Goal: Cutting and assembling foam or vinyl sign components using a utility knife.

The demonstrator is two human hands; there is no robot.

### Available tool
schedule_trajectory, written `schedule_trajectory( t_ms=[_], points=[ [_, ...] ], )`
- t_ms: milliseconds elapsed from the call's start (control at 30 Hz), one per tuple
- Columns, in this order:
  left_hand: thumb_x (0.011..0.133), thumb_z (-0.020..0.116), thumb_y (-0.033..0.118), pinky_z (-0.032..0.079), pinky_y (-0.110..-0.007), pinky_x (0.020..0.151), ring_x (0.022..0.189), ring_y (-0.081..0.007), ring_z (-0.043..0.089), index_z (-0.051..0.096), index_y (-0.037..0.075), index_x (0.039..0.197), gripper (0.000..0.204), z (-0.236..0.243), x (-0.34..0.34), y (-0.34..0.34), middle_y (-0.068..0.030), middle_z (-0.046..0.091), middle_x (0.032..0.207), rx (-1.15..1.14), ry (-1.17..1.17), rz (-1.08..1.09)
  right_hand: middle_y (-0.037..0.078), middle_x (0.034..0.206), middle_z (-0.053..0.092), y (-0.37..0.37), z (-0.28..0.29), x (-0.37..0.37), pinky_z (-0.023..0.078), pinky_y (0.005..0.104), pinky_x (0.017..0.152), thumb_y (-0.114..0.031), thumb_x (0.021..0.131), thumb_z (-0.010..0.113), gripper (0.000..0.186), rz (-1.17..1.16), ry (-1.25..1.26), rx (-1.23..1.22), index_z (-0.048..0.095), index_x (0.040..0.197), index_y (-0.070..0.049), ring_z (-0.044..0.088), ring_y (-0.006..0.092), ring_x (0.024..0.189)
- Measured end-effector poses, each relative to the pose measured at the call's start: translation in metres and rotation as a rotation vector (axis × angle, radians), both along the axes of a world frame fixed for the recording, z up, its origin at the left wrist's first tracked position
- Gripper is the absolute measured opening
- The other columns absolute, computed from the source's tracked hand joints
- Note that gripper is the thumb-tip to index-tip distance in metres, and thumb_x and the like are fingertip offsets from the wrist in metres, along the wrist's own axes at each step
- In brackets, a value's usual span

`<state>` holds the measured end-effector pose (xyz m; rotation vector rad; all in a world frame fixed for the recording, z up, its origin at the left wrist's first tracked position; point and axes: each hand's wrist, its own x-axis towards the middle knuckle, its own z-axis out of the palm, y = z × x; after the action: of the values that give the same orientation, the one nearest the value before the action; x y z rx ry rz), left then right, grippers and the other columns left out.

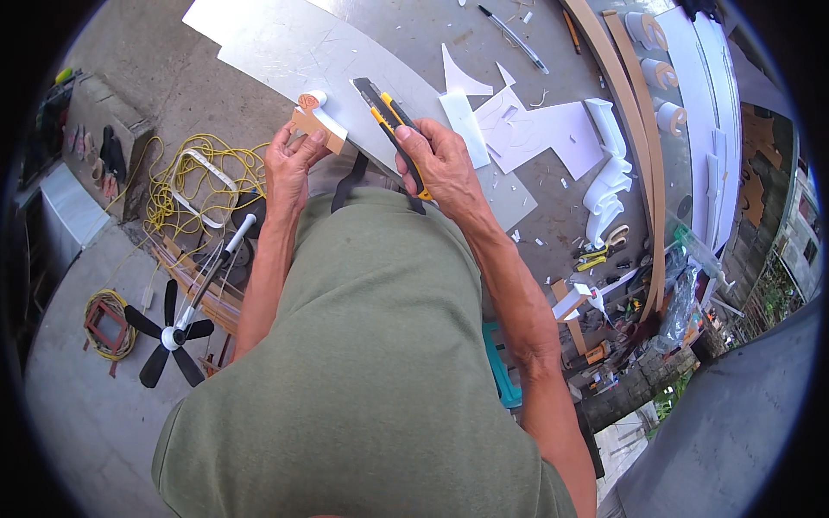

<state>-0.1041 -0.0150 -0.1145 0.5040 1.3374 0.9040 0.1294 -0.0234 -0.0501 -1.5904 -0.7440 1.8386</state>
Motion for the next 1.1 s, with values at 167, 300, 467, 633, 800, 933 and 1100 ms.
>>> schedule_trajectory(
  t_ms=[167, 300, 467, 633, 800, 933, 1100],
  points=[
    [0.086, 0.076, 0.009, 0.06, -0.035, 0.085, 0.102, -0.0252, 0.069, 0.044, -0.012, 0.136, 0.062, -0.002, 0.004, 0.0, -0.0237, 0.067, 0.115, 0.009, -0.021, 0.033, 0.003, 0.06, 0.057, 0.0, 0.001, -0.005, 0.039, 0.025, 0.044, -0.038, 0.1, 0.058, 0.039, 0.102, -0.2, 0.018, 0.062, 0.088, -0.002, 0.051, 0.0086, 0.046],
    [0.085, 0.077, 0.008, 0.061, -0.033, 0.082, 0.1, -0.0237, 0.069, 0.051, -0.011, 0.131, 0.056, -0.005, 0.002, 0.0, -0.0221, 0.068, 0.114, 0.022, -0.04, 0.063, 0.014, 0.063, 0.06, -0.004, -0.012, -0.01, 0.046, 0.0383, 0.052, -0.036, 0.099, 0.058, 0.036, 0.401, -0.606, 0.202, 0.061, 0.094, -0.001, 0.059, 0.0269, 0.052],
    [0.086, 0.076, 0.007, 0.061, -0.032, 0.081, 0.097, -0.0223, 0.07, 0.051, -0.011, 0.132, 0.056, -0.004, 0.004, -0.003, -0.0214, 0.069, 0.113, 0.039, -0.03, 0.069, 0.024, 0.094, 0.064, -0.006, -0.012, -0.022, 0.048, 0.0542, 0.074, -0.023, 0.098, 0.054, 0.024, 0.514, -0.629, 0.332, 0.054, 0.109, -0.001, 0.063, 0.0449, 0.083],
    [0.086, 0.076, 0.007, 0.061, -0.032, 0.08, 0.096, -0.0213, 0.07, 0.051, -0.011, 0.132, 0.055, -0.004, 0.004, -0.002, -0.0206, 0.069, 0.112, 0.042, -0.029, 0.069, 0.022, 0.096, 0.065, -0.004, -0.015, -0.029, 0.05, 0.0532, 0.073, -0.022, 0.099, 0.054, 0.025, 0.639, -0.686, 0.375, 0.05, 0.116, -0.004, 0.064, 0.0433, 0.084],
    [0.086, 0.076, 0.007, 0.061, -0.031, 0.08, 0.096, -0.021, 0.07, 0.054, -0.01, 0.13, 0.053, -0.003, 0.005, -0.002, -0.0202, 0.069, 0.112, 0.039, -0.013, 0.065, 0.021, 0.096, 0.065, -0.003, -0.018, -0.032, 0.051, 0.0503, 0.071, -0.019, 0.099, 0.054, 0.031, 0.626, -0.654, 0.405, 0.049, 0.128, -0.008, 0.065, 0.0412, 0.083],
    [0.086, 0.076, 0.007, 0.061, -0.031, 0.08, 0.097, -0.0212, 0.07, 0.054, -0.01, 0.129, 0.051, -0.002, 0.005, -0.002, -0.0201, 0.069, 0.112, 0.033, -0.002, 0.065, 0.021, 0.098, 0.066, -0.002, -0.019, -0.033, 0.052, 0.0478, 0.071, -0.014, 0.099, 0.055, 0.045, 0.636, -0.648, 0.443, 0.045, 0.143, -0.012, 0.067, 0.0389, 0.083],
    [0.086, 0.075, 0.006, 0.061, -0.032, 0.081, 0.098, -0.0219, 0.07, 0.054, -0.01, 0.129, 0.05, -0.004, 0.005, -0.002, -0.0198, 0.069, 0.113, 0.056, -0.015, 0.065, 0.022, 0.097, 0.067, 0.0, -0.019, -0.034, 0.052, 0.0475, 0.07, -0.012, 0.098, 0.056, 0.048, 0.629, -0.635, 0.447, 0.044, 0.144, -0.011, 0.067, 0.0391, 0.081]
  ],
)
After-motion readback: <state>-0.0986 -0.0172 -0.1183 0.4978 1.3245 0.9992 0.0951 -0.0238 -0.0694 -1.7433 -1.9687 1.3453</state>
